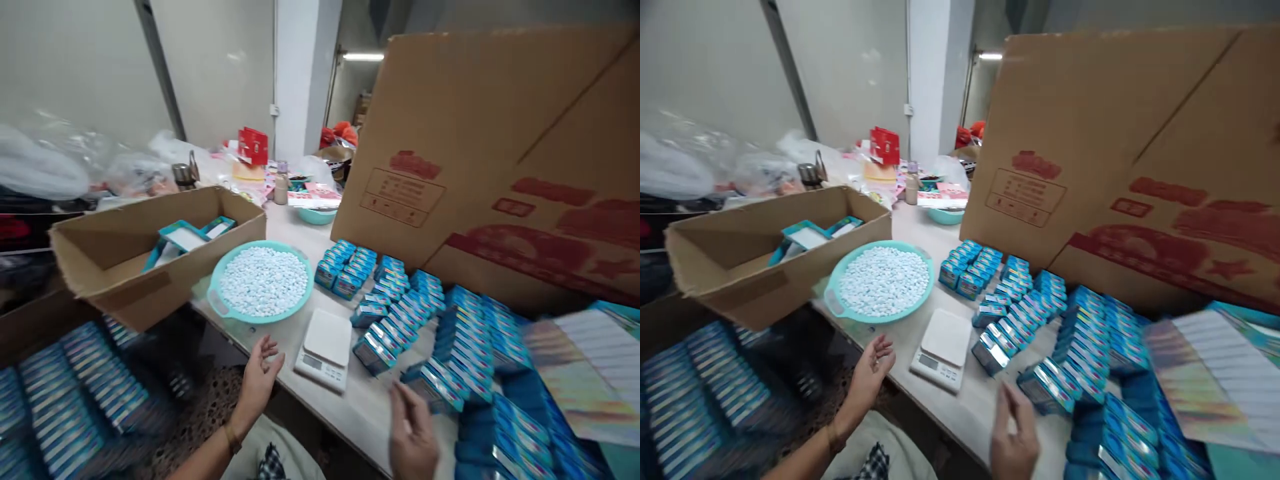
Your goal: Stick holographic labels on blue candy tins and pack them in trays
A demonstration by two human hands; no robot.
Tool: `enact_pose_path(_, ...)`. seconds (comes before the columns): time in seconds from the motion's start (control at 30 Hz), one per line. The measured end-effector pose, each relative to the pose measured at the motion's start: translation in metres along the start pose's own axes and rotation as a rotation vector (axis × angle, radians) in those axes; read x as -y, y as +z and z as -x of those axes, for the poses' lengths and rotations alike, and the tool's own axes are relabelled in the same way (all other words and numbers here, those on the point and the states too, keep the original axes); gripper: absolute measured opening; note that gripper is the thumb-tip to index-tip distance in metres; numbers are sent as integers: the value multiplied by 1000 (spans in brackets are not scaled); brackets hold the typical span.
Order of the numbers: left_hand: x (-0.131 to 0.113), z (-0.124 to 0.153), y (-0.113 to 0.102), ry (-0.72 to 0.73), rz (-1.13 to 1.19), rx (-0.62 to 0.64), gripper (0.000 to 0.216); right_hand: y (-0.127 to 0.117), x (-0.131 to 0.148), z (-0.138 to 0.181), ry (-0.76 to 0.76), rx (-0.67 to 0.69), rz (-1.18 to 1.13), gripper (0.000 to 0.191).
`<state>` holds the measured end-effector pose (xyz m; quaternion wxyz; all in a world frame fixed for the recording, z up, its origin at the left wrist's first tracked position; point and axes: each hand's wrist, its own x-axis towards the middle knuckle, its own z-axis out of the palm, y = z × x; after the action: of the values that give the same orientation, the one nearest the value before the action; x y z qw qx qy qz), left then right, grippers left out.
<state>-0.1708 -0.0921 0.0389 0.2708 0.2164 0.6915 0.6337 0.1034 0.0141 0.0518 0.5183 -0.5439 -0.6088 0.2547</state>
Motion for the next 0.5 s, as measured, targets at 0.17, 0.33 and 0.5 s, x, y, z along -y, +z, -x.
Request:
enact_pose_path(0.17,-24,-20,-37,-244,306,-105,65,77,-4,43,-69,428,17,66)
enact_pose_path(0.33,-16,-39,-26,-367,148,139,68,101,-2,41,22,312,33,75)
enact_pose_path(0.5,-1,-57,51,-161,-239,321,78,119,3,31,101,109,-82,72)
